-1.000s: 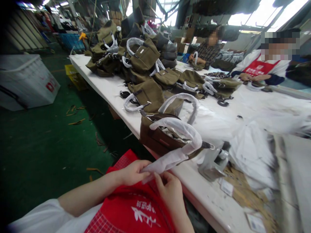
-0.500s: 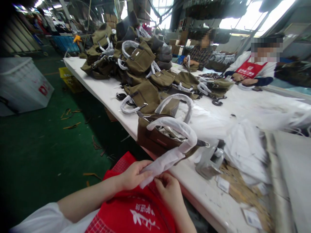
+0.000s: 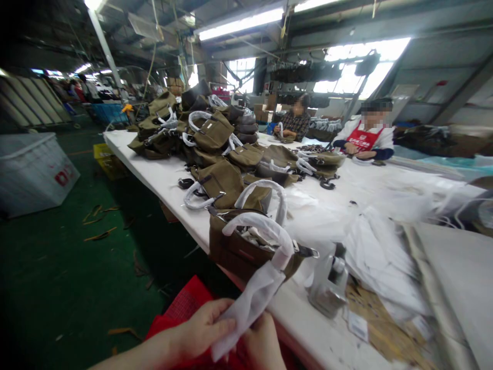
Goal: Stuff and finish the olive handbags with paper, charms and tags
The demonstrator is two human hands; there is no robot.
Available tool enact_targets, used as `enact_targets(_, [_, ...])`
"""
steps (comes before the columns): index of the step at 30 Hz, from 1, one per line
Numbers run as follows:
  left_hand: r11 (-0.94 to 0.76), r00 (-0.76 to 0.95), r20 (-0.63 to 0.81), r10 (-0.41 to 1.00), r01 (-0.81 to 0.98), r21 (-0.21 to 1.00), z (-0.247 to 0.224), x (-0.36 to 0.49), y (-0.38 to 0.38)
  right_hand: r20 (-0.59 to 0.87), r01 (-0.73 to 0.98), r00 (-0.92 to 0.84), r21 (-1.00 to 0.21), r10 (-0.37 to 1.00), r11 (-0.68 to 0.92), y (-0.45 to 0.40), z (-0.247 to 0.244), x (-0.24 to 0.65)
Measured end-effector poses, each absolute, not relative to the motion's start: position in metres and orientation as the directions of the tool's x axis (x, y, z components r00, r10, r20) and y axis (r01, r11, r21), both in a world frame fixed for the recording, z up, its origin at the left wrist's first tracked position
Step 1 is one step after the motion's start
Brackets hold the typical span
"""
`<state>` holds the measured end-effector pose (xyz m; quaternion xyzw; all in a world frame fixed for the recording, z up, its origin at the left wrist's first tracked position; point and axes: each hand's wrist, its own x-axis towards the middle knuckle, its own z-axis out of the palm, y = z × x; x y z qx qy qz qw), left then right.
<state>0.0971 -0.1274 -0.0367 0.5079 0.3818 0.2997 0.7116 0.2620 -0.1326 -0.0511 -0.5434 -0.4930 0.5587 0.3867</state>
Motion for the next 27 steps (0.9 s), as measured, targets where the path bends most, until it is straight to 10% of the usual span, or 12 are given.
enact_targets(7, [0.024,0.466,-0.119,0.877,0.205,0.978,-0.032,0.086,-0.113,-0.179,0.272,-0.117,-0.952,0.977,-0.141,-0.128,-0.066,0.296])
enact_targets(14, [0.244,0.291,-0.271,0.918,0.124,0.962,-0.038,0.079,-0.093,-0.098,0.360,0.195,-0.919,0.976,-0.164,-0.143,-0.047,0.347])
enact_targets(27, [0.144,0.576,-0.369,0.730,0.398,0.906,-0.060,0.099,-0.112,0.179,0.574,0.648,-0.754,0.740,-0.321,-0.172,-0.042,0.466])
